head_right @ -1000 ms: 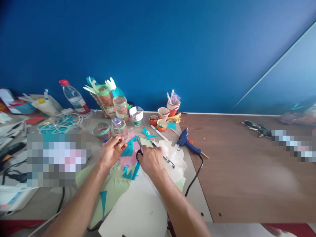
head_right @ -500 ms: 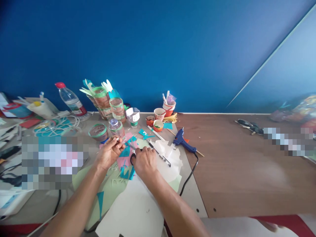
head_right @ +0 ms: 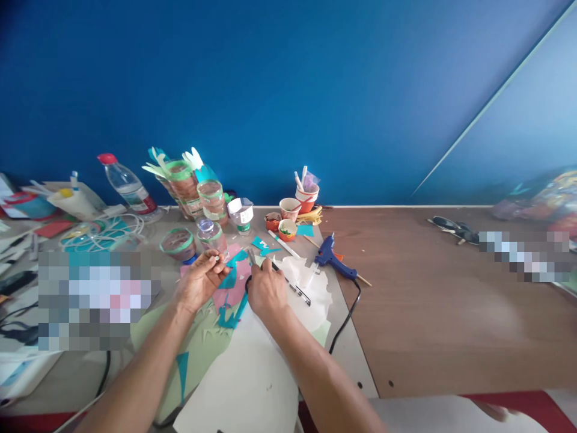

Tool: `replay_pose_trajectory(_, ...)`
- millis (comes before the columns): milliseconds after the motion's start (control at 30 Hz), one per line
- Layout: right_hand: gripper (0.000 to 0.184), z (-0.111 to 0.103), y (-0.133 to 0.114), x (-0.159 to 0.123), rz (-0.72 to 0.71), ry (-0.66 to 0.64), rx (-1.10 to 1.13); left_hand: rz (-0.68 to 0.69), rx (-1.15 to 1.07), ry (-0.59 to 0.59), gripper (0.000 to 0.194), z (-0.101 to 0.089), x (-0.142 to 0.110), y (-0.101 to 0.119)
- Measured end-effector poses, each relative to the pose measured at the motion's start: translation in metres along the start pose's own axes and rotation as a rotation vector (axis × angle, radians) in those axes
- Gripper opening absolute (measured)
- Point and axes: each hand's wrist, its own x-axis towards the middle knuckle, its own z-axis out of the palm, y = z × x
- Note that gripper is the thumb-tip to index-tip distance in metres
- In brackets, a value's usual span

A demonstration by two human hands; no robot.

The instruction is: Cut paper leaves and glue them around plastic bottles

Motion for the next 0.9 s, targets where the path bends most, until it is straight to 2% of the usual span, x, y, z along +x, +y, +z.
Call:
replay_pose_trajectory(167,0.026,0.003,0.003,0.002,-0.040,-0.050,-0.031,-0.027,0.005,0.000,0.017,0.001,0.000,-0.001)
replay_pose_trajectory(567,0.026,0.004,0.004,0.002,-0.087,-0.056,0.008,-0.041,-0.018,0.017,0.016,-0.001,0.000,-0.002)
replay_pose_trajectory(633,0.027,0.004,0.004,0.002,-0.079,0.018,0.093,-0.054,-0.021,0.022,0.017,0.000,0.000,-0.001)
replay_pose_trajectory(733,0.029,0.009,0.004,0.004,-0.083,0.202,0.310,-0.088,-0.016,0.020,0.018,0.003,-0.002,-0.001)
replay_pose_trajectory(833,0.031,0.017,0.003,0.005,-0.153,0.368,0.550,-0.108,-0.008,0.029,0.019,0.005,-0.003,-0.002)
replay_pose_trajectory(900,0.031,0.021,0.002,0.006,-0.216,0.434,0.681,-0.110,-0.005,0.036,0.020,0.005,-0.003,-0.002)
